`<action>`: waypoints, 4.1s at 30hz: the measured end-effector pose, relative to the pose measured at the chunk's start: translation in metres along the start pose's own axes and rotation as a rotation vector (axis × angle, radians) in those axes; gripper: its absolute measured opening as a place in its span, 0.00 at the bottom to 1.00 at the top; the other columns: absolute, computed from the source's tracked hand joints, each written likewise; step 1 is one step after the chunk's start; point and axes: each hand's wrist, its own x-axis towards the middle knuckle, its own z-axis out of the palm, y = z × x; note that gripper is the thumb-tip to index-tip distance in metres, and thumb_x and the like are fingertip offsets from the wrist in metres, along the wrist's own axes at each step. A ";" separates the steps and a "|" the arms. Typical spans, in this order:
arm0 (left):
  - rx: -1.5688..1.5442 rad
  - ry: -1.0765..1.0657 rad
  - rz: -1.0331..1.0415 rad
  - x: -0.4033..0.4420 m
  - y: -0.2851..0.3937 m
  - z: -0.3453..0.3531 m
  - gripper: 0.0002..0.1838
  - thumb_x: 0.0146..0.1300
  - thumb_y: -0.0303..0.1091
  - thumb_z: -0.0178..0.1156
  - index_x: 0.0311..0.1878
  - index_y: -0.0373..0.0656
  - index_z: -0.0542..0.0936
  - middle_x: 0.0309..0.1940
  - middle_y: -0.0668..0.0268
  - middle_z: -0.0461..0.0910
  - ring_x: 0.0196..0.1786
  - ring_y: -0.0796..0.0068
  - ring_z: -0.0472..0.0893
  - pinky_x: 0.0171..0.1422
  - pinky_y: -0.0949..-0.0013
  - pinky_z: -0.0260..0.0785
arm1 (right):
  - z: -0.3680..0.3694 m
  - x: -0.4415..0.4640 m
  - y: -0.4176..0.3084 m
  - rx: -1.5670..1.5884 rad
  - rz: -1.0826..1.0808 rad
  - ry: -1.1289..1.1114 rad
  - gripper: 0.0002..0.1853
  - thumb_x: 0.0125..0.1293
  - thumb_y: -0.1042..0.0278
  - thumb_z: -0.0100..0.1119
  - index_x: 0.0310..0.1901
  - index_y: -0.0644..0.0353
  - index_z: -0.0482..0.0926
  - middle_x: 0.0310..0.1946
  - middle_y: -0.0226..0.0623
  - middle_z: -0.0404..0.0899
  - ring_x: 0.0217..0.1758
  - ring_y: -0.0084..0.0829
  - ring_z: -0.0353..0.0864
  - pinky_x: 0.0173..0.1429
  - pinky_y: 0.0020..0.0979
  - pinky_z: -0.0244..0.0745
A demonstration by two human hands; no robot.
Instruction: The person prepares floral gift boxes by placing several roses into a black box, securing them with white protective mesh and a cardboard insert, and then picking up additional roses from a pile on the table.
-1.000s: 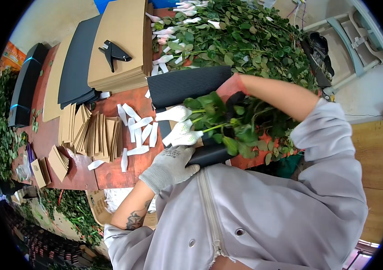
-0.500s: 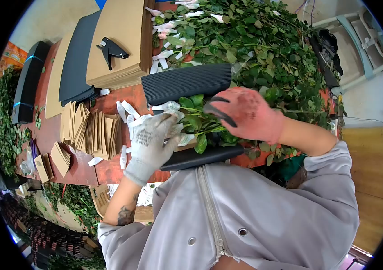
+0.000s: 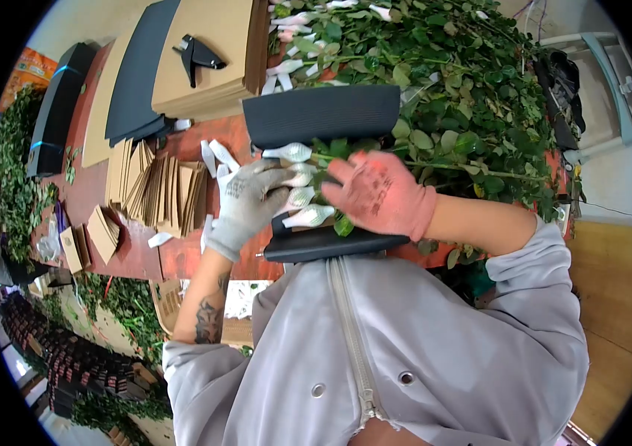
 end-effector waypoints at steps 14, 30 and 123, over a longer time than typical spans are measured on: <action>-0.020 -0.008 0.091 0.004 -0.006 0.011 0.13 0.54 0.30 0.61 0.45 0.45 0.80 0.39 0.62 0.81 0.43 0.61 0.79 0.49 0.62 0.71 | -0.013 0.006 0.000 -3.598 0.658 -0.106 0.11 0.55 0.61 0.56 0.34 0.61 0.73 0.31 0.43 0.78 0.37 0.42 0.80 0.43 0.40 0.74; -0.318 -0.344 -0.834 0.006 -0.036 0.023 0.15 0.51 0.38 0.70 0.33 0.34 0.82 0.19 0.67 0.78 0.19 0.82 0.73 0.22 0.76 0.63 | -0.020 0.012 -0.009 -3.486 0.798 -0.052 0.15 0.55 0.65 0.53 0.41 0.64 0.69 0.37 0.45 0.77 0.43 0.43 0.77 0.50 0.40 0.70; 0.149 -0.109 -0.322 -0.042 -0.017 -0.040 0.11 0.51 0.23 0.60 0.39 0.36 0.79 0.34 0.58 0.80 0.35 0.63 0.81 0.40 0.67 0.72 | -0.023 -0.006 -0.011 -3.752 0.084 -0.150 0.14 0.62 0.66 0.46 0.48 0.55 0.75 0.24 0.32 0.76 0.28 0.33 0.77 0.27 0.34 0.64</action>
